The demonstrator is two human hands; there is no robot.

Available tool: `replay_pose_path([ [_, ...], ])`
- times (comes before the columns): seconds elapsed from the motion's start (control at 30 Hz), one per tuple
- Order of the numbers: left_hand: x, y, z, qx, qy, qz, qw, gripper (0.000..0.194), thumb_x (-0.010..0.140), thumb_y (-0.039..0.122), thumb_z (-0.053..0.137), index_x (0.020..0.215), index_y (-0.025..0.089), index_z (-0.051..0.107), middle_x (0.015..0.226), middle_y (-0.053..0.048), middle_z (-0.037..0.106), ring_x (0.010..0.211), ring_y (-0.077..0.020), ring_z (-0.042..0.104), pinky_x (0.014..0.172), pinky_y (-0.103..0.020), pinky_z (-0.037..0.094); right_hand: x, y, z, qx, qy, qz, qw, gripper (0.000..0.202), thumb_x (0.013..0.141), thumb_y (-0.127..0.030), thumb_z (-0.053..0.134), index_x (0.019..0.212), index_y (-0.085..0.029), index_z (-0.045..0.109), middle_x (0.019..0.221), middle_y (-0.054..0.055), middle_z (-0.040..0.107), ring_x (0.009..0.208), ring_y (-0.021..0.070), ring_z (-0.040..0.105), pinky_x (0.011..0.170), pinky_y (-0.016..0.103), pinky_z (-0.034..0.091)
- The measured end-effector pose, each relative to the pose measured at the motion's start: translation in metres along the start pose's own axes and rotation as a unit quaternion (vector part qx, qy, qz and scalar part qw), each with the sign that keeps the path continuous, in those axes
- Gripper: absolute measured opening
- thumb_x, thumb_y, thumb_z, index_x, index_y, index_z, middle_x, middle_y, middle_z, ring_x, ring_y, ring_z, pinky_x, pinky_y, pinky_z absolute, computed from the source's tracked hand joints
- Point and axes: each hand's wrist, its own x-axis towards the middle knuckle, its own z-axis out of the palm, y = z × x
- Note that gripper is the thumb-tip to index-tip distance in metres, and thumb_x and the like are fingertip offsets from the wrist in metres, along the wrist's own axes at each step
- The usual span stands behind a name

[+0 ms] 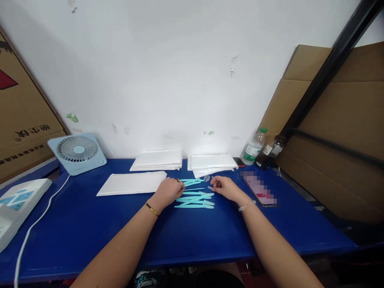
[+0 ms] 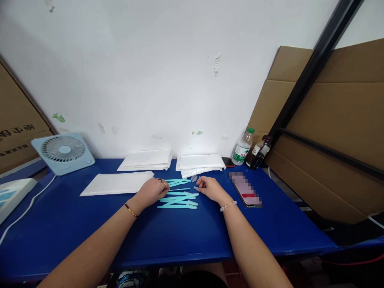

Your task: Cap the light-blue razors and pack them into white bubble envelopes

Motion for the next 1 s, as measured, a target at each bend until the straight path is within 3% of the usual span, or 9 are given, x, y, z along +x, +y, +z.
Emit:
replay_pose_path([
  [0.17, 0.0, 0.003, 0.0, 0.011, 0.0, 0.006, 1.0, 0.021, 0.085, 0.018, 0.043, 0.071, 0.017, 0.058, 0.069, -0.006, 0.063, 0.064, -0.017, 0.056, 0.063, -0.029, 0.035, -0.002, -0.004, 0.0, -0.016, -0.009, -0.014, 1.0, 0.011, 0.072, -0.017, 0.06, 0.078, -0.017, 0.069, 0.072, 0.002, 0.062, 0.063, 0.0134, 0.054, 0.06, 0.026, 0.043],
  [0.37, 0.001, 0.001, 0.0, -0.01, -0.002, 0.004, 1.0, 0.022, 0.086, 0.019, 0.042, 0.071, 0.017, 0.058, 0.067, -0.006, 0.062, 0.063, -0.0174, 0.056, 0.063, -0.029, 0.035, -0.001, -0.008, 0.006, -0.011, 0.0, -0.081, 0.997, 0.016, 0.079, -0.024, 0.058, 0.084, -0.021, 0.073, 0.084, 0.005, 0.066, 0.069, 0.015, 0.058, 0.065, 0.028, 0.047],
  [0.53, 0.001, 0.001, 0.005, -0.036, 0.002, 0.008, 0.999, 0.024, 0.087, 0.021, 0.041, 0.071, 0.017, 0.059, 0.068, -0.006, 0.062, 0.063, -0.0169, 0.056, 0.063, -0.029, 0.036, 0.002, -0.011, 0.018, 0.013, 0.005, -0.09, 0.996, 0.013, 0.076, -0.022, 0.063, 0.084, -0.02, 0.072, 0.076, 0.003, 0.066, 0.067, 0.0148, 0.059, 0.062, 0.027, 0.047],
  [0.67, 0.0, 0.001, 0.007, -0.081, -0.004, 0.024, 0.996, 0.025, 0.087, 0.023, 0.042, 0.073, 0.019, 0.062, 0.072, -0.005, 0.064, 0.067, -0.0168, 0.057, 0.064, -0.028, 0.037, 0.002, -0.011, 0.018, 0.024, -0.039, -0.096, 0.994, 0.009, 0.076, -0.024, 0.063, 0.079, -0.02, 0.071, 0.072, 0.002, 0.066, 0.063, 0.0144, 0.059, 0.058, 0.026, 0.046],
  [0.87, -0.001, -0.012, 0.005, -0.113, 0.052, -0.06, 0.99, 0.024, 0.083, 0.037, 0.054, 0.095, 0.019, 0.066, 0.096, -0.007, 0.066, 0.085, -0.0204, 0.059, 0.072, -0.029, 0.042, 0.01, -0.001, 0.005, -0.096, 0.09, -0.11, 0.985, 0.022, 0.082, -0.016, 0.054, 0.098, -0.022, 0.069, 0.094, 0.006, 0.063, 0.083, 0.0183, 0.058, 0.078, 0.033, 0.046],
  [1.0, 0.0, -0.017, 0.01, -0.091, 0.043, -0.078, 0.992, 0.018, 0.083, 0.034, 0.056, 0.088, 0.019, 0.065, 0.089, -0.005, 0.065, 0.081, -0.0199, 0.059, 0.071, -0.029, 0.041, 0.015, 0.001, 0.004, -0.183, 0.076, -0.113, 0.974, 0.016, 0.081, -0.015, 0.056, 0.086, -0.021, 0.069, 0.091, 0.006, 0.06, 0.091, 0.0204, 0.055, 0.081, 0.033, 0.043],
])
